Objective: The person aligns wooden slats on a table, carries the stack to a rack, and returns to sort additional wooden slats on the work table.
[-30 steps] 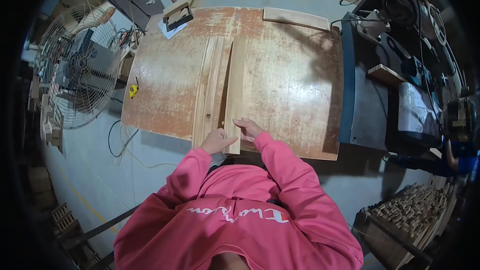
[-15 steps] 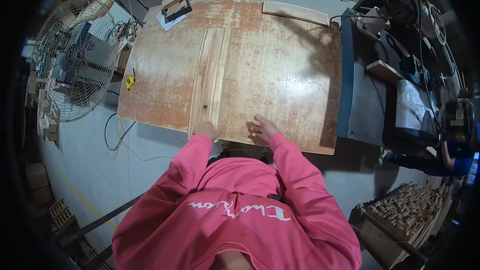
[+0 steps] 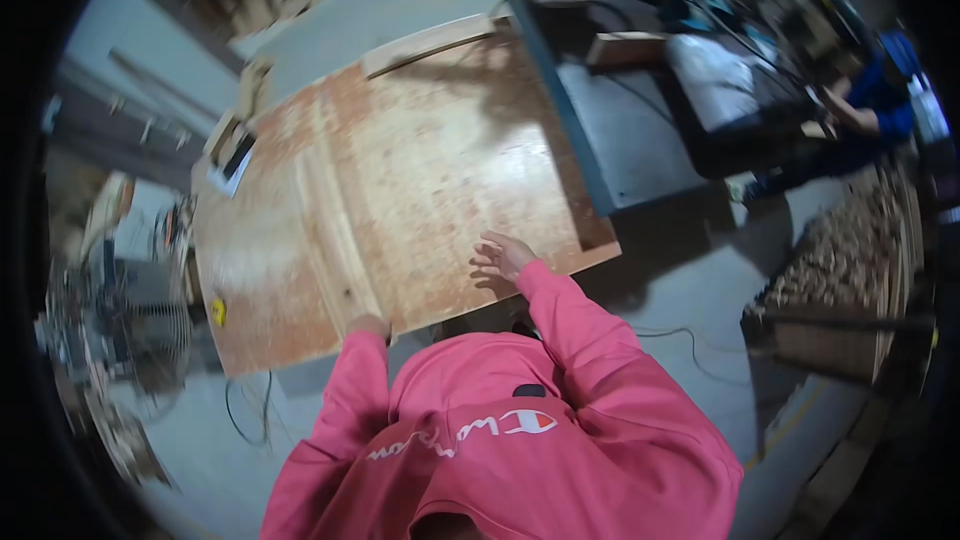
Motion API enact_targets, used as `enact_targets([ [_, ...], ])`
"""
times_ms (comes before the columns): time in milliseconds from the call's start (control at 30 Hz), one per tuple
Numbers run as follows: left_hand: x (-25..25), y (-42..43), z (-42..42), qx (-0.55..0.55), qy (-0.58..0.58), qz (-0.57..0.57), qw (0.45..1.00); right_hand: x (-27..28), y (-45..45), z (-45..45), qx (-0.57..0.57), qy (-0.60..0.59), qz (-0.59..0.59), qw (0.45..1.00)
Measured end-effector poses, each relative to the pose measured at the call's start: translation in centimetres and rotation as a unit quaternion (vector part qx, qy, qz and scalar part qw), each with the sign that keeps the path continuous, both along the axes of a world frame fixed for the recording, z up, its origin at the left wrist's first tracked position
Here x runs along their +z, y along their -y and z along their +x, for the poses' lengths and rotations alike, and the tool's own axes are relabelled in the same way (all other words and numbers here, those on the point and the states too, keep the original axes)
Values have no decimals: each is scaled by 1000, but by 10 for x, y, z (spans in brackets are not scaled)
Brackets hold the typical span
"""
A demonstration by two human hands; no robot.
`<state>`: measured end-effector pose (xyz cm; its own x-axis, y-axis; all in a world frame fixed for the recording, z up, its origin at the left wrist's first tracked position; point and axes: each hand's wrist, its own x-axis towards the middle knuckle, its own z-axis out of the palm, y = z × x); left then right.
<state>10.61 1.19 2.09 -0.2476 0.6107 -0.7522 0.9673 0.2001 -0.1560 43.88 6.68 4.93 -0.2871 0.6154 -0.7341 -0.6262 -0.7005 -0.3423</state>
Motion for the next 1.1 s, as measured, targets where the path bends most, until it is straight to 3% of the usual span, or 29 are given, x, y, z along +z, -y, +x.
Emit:
enact_targets([
  [133, -1, -5, 1, 16, -34, -30, 999, 4, -12, 47, -102, -7, 60, 993],
  [200, 16, -7, 8, 102, -17, -64, 993, 7, -18, 63, -136, -17, 91, 986],
  [400, 11, -6, 4, 76, 2, -52, 996, 21, -19, 105, -191, -20, 129, 973],
  [533, 29, -2, 17, 27, -41, -69, 996, 42, -45, 120, -266, 22, 71, 961],
  [600, 25, 1, 16, 37, -51, -56, 996, 40, -71, 129, -261, 42, 121, 957],
  [867, 0, 8, 8, 19, -67, -6, 998, 59, -180, 115, -290, 102, 135, 942],
  [1100, 11, 13, 6, 23, -53, 11, 998, 62, -227, 55, -316, 169, 146, 922],
])
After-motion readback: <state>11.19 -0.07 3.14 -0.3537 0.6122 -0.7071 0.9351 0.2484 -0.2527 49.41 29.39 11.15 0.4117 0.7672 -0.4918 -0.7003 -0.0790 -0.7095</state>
